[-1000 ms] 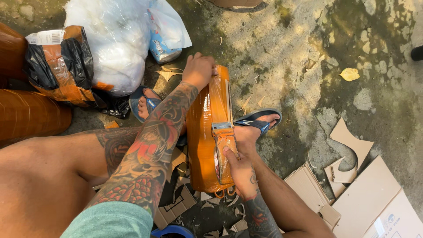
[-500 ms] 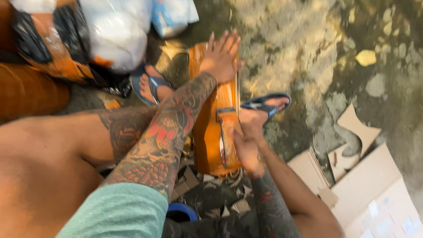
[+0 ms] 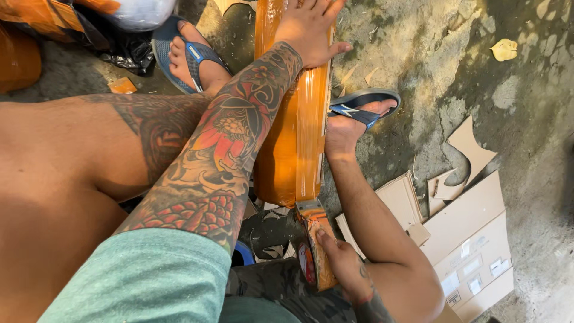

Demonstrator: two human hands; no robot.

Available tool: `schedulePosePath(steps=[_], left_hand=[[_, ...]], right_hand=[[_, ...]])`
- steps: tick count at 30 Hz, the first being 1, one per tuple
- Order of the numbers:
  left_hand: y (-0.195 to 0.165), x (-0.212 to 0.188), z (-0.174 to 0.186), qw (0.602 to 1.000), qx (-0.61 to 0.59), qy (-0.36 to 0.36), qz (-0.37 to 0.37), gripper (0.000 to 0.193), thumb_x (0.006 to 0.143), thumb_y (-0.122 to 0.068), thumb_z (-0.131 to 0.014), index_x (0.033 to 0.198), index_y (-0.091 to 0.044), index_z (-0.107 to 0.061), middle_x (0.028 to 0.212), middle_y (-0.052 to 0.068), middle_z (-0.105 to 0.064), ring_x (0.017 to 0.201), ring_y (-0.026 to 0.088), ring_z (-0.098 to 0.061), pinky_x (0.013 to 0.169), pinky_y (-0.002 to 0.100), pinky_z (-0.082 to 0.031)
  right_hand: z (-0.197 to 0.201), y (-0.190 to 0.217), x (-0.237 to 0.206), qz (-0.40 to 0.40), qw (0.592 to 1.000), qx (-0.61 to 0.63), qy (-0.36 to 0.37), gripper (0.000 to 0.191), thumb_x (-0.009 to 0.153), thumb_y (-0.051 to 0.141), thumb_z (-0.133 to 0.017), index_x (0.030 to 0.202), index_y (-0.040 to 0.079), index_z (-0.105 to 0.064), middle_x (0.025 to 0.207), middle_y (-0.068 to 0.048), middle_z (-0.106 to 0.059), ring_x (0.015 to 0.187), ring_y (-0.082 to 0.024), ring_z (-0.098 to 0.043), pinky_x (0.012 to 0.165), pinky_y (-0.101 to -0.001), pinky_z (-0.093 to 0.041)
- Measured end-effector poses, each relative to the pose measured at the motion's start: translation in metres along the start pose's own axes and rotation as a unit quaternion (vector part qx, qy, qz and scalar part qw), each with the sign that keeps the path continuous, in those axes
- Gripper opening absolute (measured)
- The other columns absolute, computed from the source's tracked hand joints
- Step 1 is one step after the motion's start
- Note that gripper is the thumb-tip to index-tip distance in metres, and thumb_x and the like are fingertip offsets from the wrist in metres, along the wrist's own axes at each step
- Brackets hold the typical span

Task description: The person sits on the ground and wraps orange packing tape around a cylindrical cardboard tube using a handheld tape dispenser. They rotate the cylinder and apply multiple layers of tape along its length, occasionally adjusting the cylinder's position.

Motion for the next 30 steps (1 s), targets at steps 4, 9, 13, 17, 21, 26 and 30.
schedulePosePath(steps=[4, 9, 13, 17, 21, 26, 30], left_hand=[[-0.007, -0.001, 0.013, 0.991, 0.034, -0.128, -0.037, 0.092, 0.095, -0.077, -0.047, 0.16, -0.015, -0.027, 0.158, 0.013, -0.036, 0.144, 0.031, -0.03, 0.113, 0.059, -0.02], [-0.001, 0.002, 0.008, 0.991, 0.005, -0.127, -0.038, 0.089, 0.1, -0.073, -0.048, 0.163, -0.012, -0.029, 0.162, 0.014, -0.034, 0.15, 0.033, -0.028, 0.12, 0.059, -0.016], [-0.018, -0.028, 0.046, 0.988, 0.001, -0.151, 0.011, 0.091, 0.103, -0.07, -0.054, 0.158, 0.0, -0.033, 0.16, 0.019, -0.035, 0.15, 0.034, -0.027, 0.118, 0.067, -0.01], [-0.136, -0.141, 0.041, 0.979, -0.029, -0.111, -0.167, 0.078, 0.101, -0.06, -0.055, 0.148, 0.001, -0.045, 0.159, 0.02, -0.039, 0.151, 0.034, -0.028, 0.122, 0.062, -0.009], [-0.156, -0.229, -0.043, 0.986, -0.003, 0.025, -0.165, 0.066, 0.099, -0.05, -0.057, 0.139, 0.002, -0.058, 0.157, 0.021, -0.042, 0.153, 0.034, -0.028, 0.127, 0.057, -0.009], [-0.142, -0.234, -0.085, 0.981, 0.008, -0.019, -0.194, 0.071, 0.089, -0.049, -0.059, 0.14, 0.001, -0.058, 0.156, 0.011, -0.047, 0.153, 0.027, -0.028, 0.126, 0.053, -0.005], [-0.143, -0.232, -0.089, 0.983, -0.02, 0.024, -0.181, 0.077, 0.086, -0.052, -0.06, 0.141, 0.002, -0.057, 0.153, 0.013, -0.048, 0.152, 0.027, -0.026, 0.125, 0.053, -0.003]], right_hand=[[-0.007, 0.014, 0.006, -0.023, 1.0, -0.007, 0.002, 0.057, 0.094, 0.045, -0.063, 0.102, -0.011, -0.071, 0.078, -0.014, -0.073, 0.06, -0.02, -0.069, 0.057, -0.034, -0.056], [-0.009, 0.026, 0.012, -0.041, 0.999, -0.015, 0.013, 0.054, 0.092, 0.046, -0.063, 0.104, -0.006, -0.071, 0.08, -0.013, -0.074, 0.059, -0.02, -0.069, 0.056, -0.0345, -0.057], [0.005, 0.03, 0.025, -0.067, 0.996, -0.054, 0.014, 0.055, 0.094, 0.044, -0.066, 0.103, -0.01, -0.067, 0.079, -0.018, -0.072, 0.056, -0.024, -0.069, 0.053, -0.0387, -0.058], [0.013, 0.037, 0.036, -0.093, 0.993, -0.048, 0.045, 0.048, 0.095, 0.044, -0.066, 0.105, -0.003, -0.066, 0.079, -0.015, -0.071, 0.056, -0.022, -0.068, 0.054, -0.0371, -0.059], [-0.008, 0.036, 0.031, -0.11, 0.981, -0.031, 0.157, 0.053, 0.094, 0.05, -0.061, 0.098, -0.002, -0.065, 0.068, -0.013, -0.067, 0.047, -0.021, -0.064, 0.047, -0.0352, -0.056], [0.003, 0.029, 0.024, -0.034, 0.997, -0.064, 0.036, 0.053, 0.098, 0.045, -0.059, 0.101, -0.007, -0.067, 0.074, -0.013, -0.072, 0.054, -0.021, -0.068, 0.053, -0.0363, -0.059], [0.009, 0.014, 0.009, -0.071, 0.995, -0.075, 0.007, 0.053, 0.096, 0.047, -0.06, 0.103, -0.005, -0.066, 0.073, -0.016, -0.07, 0.054, -0.025, -0.067, 0.053, -0.0405, -0.056]])
Point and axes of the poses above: each hand's wrist, its own x-axis towards the middle knuckle, its own z-axis out of the back of the hand, y = z × x, the point moved 10 cm from there along x, towards the middle knuckle
